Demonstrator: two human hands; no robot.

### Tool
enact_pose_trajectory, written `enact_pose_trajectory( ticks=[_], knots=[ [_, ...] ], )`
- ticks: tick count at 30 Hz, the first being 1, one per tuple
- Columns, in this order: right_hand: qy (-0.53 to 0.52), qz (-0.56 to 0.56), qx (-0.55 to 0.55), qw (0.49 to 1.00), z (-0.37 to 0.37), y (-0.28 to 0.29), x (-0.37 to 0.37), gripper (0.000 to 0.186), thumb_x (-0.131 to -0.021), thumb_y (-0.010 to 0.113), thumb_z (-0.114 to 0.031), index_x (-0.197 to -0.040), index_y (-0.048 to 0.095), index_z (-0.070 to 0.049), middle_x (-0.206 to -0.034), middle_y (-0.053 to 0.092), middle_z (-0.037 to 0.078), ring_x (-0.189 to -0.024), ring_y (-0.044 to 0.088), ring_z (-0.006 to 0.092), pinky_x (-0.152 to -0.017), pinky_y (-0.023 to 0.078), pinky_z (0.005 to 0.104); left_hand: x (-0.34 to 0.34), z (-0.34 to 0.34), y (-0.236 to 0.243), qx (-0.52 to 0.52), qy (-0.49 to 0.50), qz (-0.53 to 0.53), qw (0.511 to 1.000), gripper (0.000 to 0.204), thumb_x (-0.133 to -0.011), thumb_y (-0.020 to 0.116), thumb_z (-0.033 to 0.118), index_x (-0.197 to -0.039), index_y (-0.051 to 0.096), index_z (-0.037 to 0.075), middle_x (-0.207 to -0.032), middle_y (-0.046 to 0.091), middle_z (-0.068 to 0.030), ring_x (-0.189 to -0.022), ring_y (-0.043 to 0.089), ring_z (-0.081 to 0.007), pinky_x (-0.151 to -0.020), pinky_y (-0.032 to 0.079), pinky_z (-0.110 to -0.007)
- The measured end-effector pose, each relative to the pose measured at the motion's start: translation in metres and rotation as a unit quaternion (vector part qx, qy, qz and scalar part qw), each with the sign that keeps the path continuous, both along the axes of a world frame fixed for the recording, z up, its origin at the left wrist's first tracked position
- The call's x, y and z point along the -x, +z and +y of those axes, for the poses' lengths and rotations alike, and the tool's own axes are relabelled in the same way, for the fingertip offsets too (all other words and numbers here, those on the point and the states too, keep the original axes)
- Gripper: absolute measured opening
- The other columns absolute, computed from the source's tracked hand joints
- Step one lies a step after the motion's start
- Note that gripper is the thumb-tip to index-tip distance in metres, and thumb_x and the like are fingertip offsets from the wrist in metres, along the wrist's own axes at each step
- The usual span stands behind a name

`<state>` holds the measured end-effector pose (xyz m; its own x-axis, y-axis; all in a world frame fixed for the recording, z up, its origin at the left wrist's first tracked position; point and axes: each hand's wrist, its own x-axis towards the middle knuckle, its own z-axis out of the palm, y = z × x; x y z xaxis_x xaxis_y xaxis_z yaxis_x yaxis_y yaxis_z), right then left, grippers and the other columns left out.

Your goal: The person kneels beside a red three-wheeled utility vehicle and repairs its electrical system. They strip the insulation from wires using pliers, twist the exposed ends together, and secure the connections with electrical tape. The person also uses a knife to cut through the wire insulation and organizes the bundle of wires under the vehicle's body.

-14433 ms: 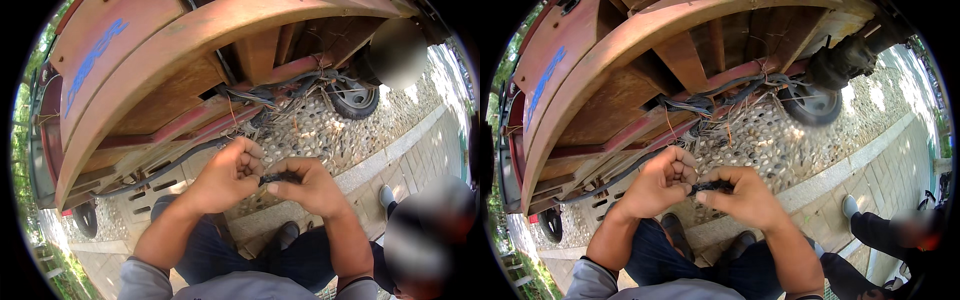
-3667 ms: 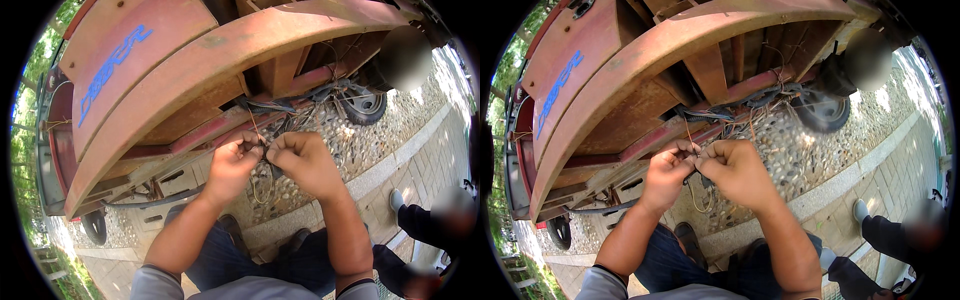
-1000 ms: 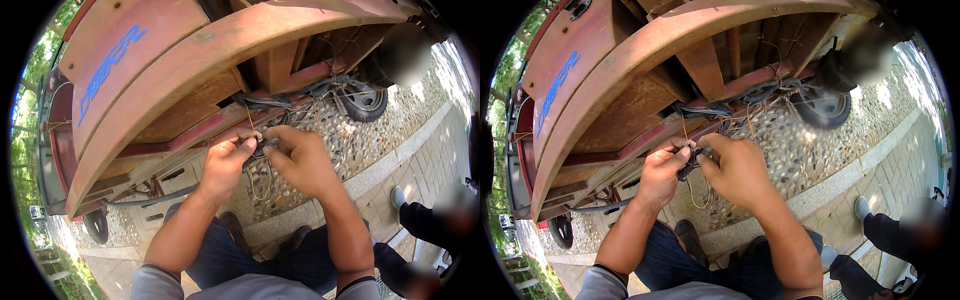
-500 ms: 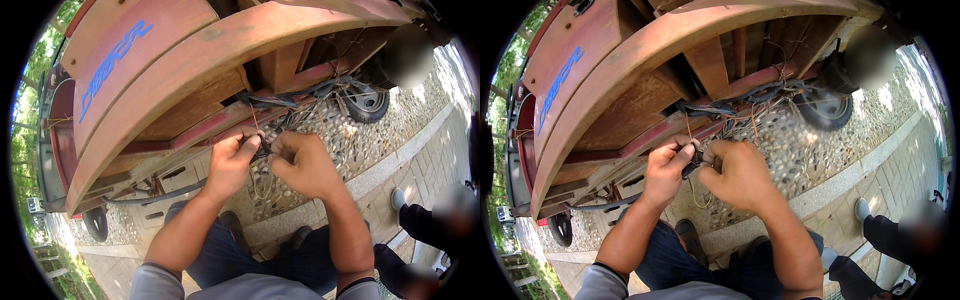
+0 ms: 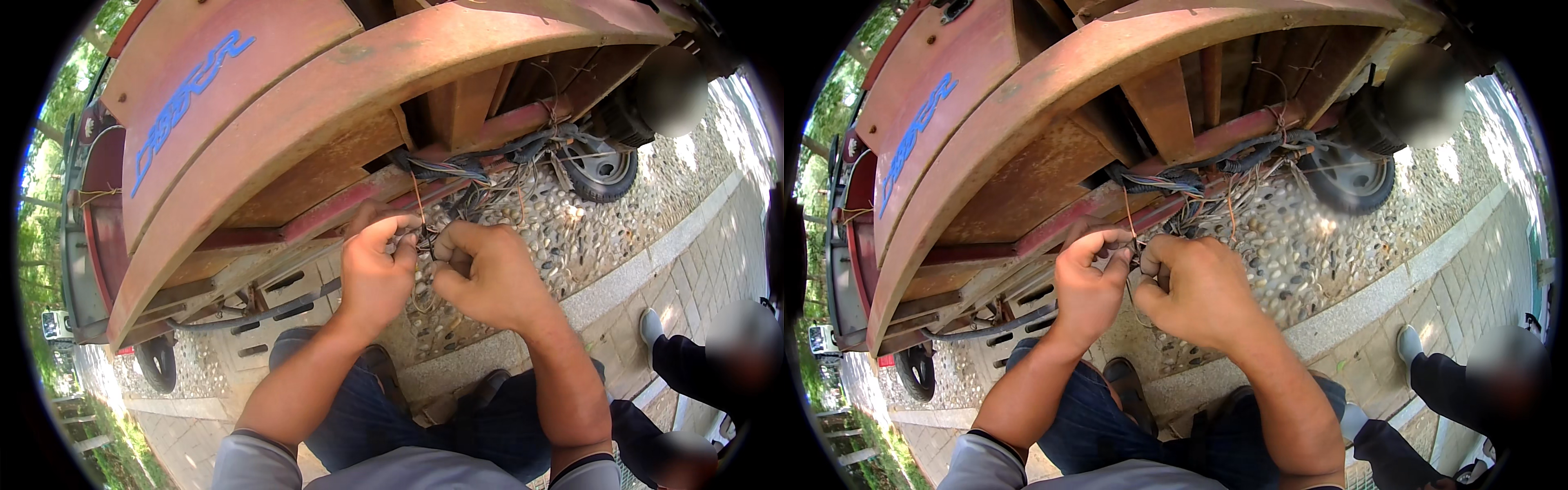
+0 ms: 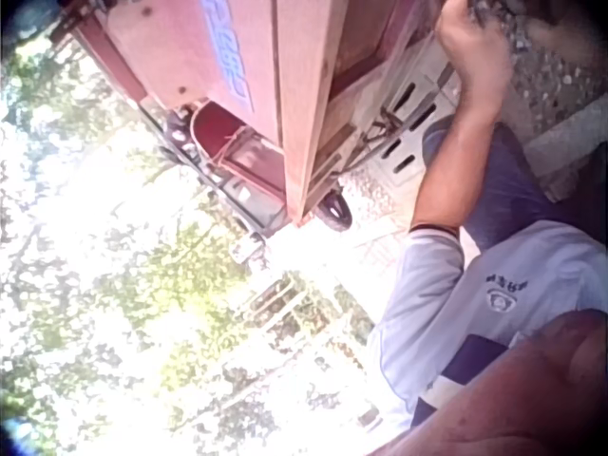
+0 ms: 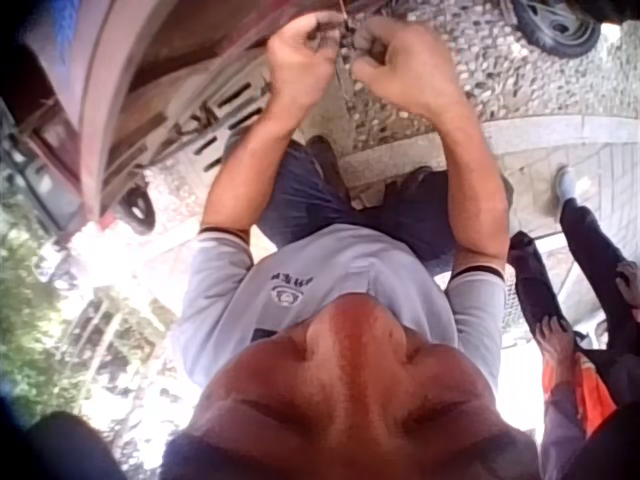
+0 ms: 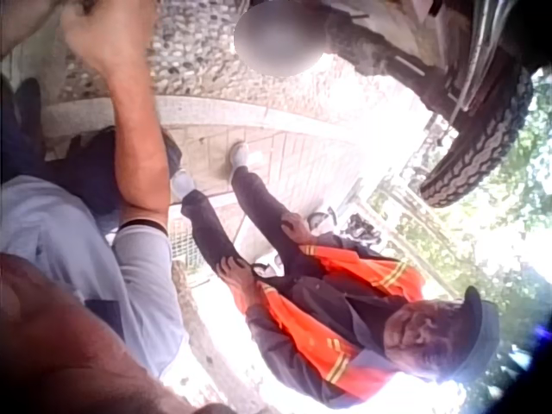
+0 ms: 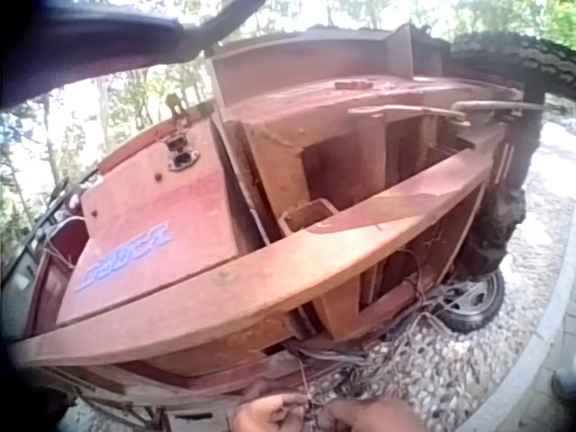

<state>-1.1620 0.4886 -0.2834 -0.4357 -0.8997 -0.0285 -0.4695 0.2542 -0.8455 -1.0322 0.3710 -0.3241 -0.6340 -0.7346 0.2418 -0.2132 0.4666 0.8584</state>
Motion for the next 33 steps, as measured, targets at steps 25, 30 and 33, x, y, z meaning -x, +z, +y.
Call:
enact_pose_trajectory(
  ticks=[25,30,33],
  knots=[
    [0.053,-0.014,0.039,0.998,-0.006,-0.021,-0.016,0.019,-0.083,0.071,-0.018,-0.092,0.069,-0.002,-0.072,0.068,0.017,-0.067,0.067,0.0378,-0.062,0.052,0.0469,-0.005,-0.012,0.013,-0.445,-0.068,0.069,0.890,0.016,-0.097,0.064,0.009,-0.107,0.069,-0.002,-0.101,0.069,-0.0042,-0.097,0.060,-0.0122,-0.092,0.045,-0.028],
    [-0.071,-0.159,0.054,0.983,-0.001,-0.020,0.002,0.023,-0.085,0.075,-0.023,-0.087,0.069,-0.001,-0.068,0.066,0.016,-0.059,0.064,0.0329,-0.056,0.048,0.0412,-0.008,-0.011,0.000,-0.362,-0.055,0.028,0.930,0.016,-0.094,0.065,0.001,-0.109,0.067,-0.002,-0.104,0.067,-0.0030,-0.098,0.059,-0.0105,-0.089,0.047,-0.026],
    [-0.096,-0.122,0.050,0.987,-0.004,-0.026,-0.001,0.026,-0.086,0.076,-0.027,-0.084,0.069,-0.002,-0.065,0.065,0.015,-0.058,0.064,0.0317,-0.055,0.048,0.0410,-0.008,-0.012,0.001,-0.355,-0.063,0.011,0.933,0.016,-0.093,0.064,-0.002,-0.109,0.067,-0.002,-0.105,0.066,-0.0028,-0.098,0.059,-0.0102,-0.088,0.048,-0.025]
  ],
)
